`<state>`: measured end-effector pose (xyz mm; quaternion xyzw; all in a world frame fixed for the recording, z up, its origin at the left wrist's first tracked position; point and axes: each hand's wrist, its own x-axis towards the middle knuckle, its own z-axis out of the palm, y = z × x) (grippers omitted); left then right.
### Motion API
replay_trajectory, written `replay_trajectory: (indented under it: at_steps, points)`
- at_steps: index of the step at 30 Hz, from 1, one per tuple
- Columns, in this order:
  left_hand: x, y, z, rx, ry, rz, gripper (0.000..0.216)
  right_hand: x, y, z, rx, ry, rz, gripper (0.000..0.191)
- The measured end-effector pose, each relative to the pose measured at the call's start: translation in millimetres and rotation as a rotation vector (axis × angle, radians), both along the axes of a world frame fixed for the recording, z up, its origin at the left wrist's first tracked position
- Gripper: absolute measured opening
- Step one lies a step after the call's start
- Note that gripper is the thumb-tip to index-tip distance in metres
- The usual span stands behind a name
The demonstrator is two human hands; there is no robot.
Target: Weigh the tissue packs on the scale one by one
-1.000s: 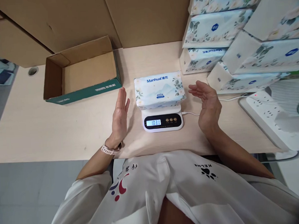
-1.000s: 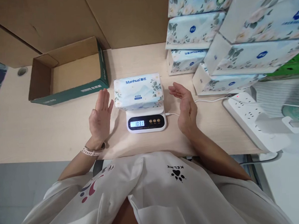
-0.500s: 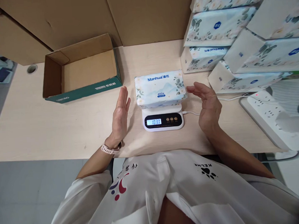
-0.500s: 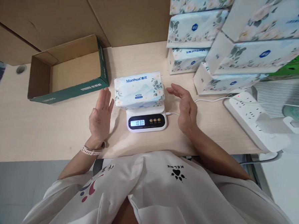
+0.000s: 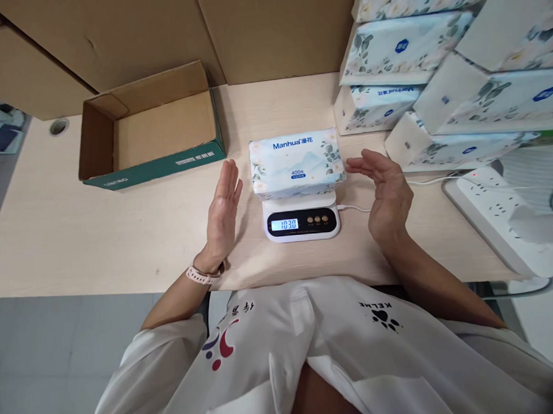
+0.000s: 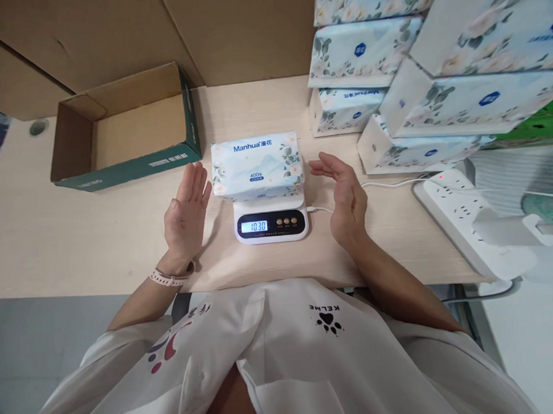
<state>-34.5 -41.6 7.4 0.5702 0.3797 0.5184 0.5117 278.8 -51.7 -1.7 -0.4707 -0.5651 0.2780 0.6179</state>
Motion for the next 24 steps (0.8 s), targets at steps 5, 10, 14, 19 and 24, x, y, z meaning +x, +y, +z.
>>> replay_trajectory:
  at_steps: [5, 10, 14, 19, 24]
  points:
    - [0.8, -0.6, -0.4, 0.003, 0.002, 0.016, 0.076, 3.0, 0.8, -1.7, -0.014, -0.025, -0.026, 0.059]
    - [0.8, -0.5, -1.0, 0.005, -0.029, 0.010, 0.071, 4.3, 2.0, -2.7, 0.023, -0.018, -0.034, 0.056]
    - [0.3, 0.6, -2.5, -0.001, -0.031, 0.014, 0.072, 4.4, 2.8, -3.0, 0.032, -0.015, -0.030, 0.055]
    - [0.1, 1.4, -4.6, 0.027, -0.043, 0.005, 0.067, 4.1, 2.7, -2.6, 0.050, 0.001, -0.012, 0.053]
    - [0.9, 0.8, -3.4, 0.014, -0.040, 0.016, 0.069, 4.0, 3.2, -2.1, 0.037, -0.019, -0.031, 0.058]
